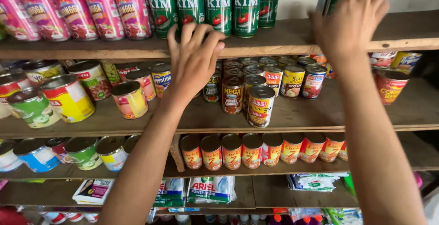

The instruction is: Wiping individual canned goods with a cloth and organizing them onto grocery store shelves.

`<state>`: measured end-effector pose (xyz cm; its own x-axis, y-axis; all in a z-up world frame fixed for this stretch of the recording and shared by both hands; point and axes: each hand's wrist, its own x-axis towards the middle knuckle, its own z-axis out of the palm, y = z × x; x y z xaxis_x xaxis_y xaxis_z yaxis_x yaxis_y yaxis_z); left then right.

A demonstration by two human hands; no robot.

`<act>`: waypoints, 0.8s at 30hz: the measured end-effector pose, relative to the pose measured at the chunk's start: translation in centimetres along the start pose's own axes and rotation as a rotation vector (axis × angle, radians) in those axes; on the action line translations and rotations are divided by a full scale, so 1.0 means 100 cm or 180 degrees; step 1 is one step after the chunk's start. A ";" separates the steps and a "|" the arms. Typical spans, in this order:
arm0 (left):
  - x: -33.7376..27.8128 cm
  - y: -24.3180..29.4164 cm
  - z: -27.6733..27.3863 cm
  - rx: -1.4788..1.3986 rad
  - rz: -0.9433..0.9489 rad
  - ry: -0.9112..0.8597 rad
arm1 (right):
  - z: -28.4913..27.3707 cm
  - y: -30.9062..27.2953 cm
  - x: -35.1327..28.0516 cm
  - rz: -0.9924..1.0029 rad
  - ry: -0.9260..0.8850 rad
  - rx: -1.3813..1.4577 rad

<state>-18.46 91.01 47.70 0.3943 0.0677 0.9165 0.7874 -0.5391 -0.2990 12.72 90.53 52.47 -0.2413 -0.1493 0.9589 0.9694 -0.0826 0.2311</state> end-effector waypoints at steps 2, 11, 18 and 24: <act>-0.002 -0.001 0.005 0.0030 -0.0013 0.0013 | 0.039 -0.011 0.000 0.0019 -0.0064 0.0845; 0.002 0.001 0.000 0.0032 -0.0025 0.0054 | 0.195 -0.026 0.005 0.2250 -0.2322 0.3540; -0.001 0.000 0.001 0.0053 -0.0009 0.0143 | 0.173 -0.031 0.008 0.1591 -0.2005 0.2047; -0.003 -0.001 0.004 0.0042 -0.0011 0.0113 | 0.238 -0.011 -0.032 0.0330 -0.1718 0.1478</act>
<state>-18.45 91.37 47.39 0.3746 0.0397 0.9263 0.7951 -0.5278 -0.2989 13.46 114.50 53.10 -0.2076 0.3841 0.8996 0.9340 0.3512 0.0656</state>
